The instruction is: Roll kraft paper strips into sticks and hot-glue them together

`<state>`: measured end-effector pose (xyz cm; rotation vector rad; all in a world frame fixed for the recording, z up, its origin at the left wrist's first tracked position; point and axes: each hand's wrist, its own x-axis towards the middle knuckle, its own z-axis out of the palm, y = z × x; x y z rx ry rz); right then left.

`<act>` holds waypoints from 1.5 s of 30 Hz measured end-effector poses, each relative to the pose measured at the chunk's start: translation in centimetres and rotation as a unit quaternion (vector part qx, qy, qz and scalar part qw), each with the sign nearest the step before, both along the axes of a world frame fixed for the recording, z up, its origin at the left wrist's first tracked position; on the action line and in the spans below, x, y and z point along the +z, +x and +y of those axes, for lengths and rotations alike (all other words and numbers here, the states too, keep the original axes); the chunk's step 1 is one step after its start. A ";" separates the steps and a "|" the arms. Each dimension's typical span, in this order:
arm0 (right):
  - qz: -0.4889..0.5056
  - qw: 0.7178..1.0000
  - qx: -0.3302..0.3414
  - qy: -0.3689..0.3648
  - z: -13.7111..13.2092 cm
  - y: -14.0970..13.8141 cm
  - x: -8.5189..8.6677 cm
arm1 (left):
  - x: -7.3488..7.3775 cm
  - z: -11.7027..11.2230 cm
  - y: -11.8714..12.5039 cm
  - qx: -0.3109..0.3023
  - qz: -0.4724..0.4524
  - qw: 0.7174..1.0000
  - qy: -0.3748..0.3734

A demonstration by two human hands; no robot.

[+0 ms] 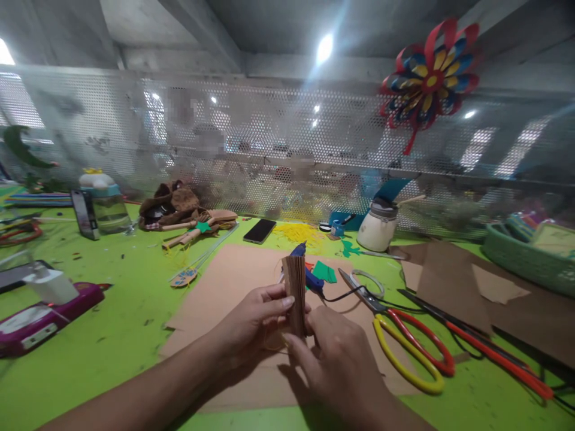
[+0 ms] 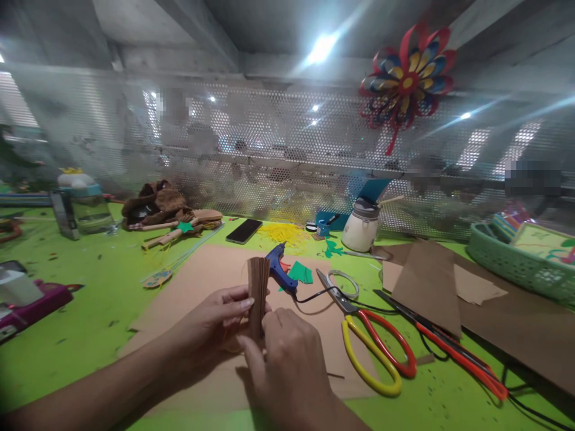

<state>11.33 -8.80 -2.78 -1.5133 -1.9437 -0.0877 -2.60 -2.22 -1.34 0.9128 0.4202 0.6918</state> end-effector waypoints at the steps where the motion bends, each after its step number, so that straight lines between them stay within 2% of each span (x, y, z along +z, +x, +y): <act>1: -0.001 1.000 0.001 -0.010 0.0 0.0 0.0 | 0.0 0.0 0.0 0.000 0.001 1.000 -0.001; 4: 0.008 0.999 0.009 -0.034 -0.2 0.0 0.4 | 0.0 0.0 0.0 0.003 0.005 1.000 -0.002; 8: 0.068 0.997 -0.004 -0.029 0.0 0.4 1.0 | 0.1 0.2 -0.1 0.013 0.015 0.999 -0.027; 11: 0.140 0.990 -0.015 -0.026 0.9 1.5 1.4 | 0.1 0.2 -0.2 0.025 0.017 0.998 -0.048; 14: 0.196 0.981 0.005 0.003 2.1 3.1 1.9 | 0.0 0.1 -0.1 0.015 0.015 0.998 -0.056; 16: 0.178 0.982 0.036 0.048 2.5 4.2 2.4 | 0.0 0.0 -0.1 0.012 0.015 0.998 -0.052; 18: 0.106 0.988 0.078 0.077 2.6 4.8 2.9 | 0.1 -0.1 -0.1 0.010 0.027 0.998 -0.053; 22: -0.044 0.988 0.137 0.063 2.1 5.2 3.5 | 0.4 0.0 -0.4 -0.023 0.064 0.996 -0.063; 25: -0.089 0.983 0.154 0.049 2.0 5.3 3.5 | 0.5 0.1 -0.8 -0.044 0.085 0.994 -0.061; 29: -0.050 0.983 0.173 0.036 2.0 5.7 3.8 | 0.7 0.4 -1.0 -0.050 0.089 0.992 -0.068; 35: 0.073 0.983 0.166 -0.001 2.1 5.4 4.2 | 1.8 1.8 -1.3 -0.069 0.033 0.997 -0.010; 37: 0.122 0.981 0.147 -0.018 2.2 5.1 4.2 | 1.7 2.6 -1.7 -0.024 0.048 0.999 0.007; 40: 0.170 0.979 0.107 -0.038 2.2 4.8 4.1 | 1.6 3.7 -2.4 0.123 0.131 0.983 0.039; 43: 0.172 0.983 0.054 -0.038 2.3 4.8 3.7 | 2.0 4.1 -2.7 0.281 0.216 0.927 0.119; 45: 0.154 0.987 0.029 -0.028 2.4 5.0 3.4 | 2.5 3.8 -2.7 0.341 0.243 0.890 0.180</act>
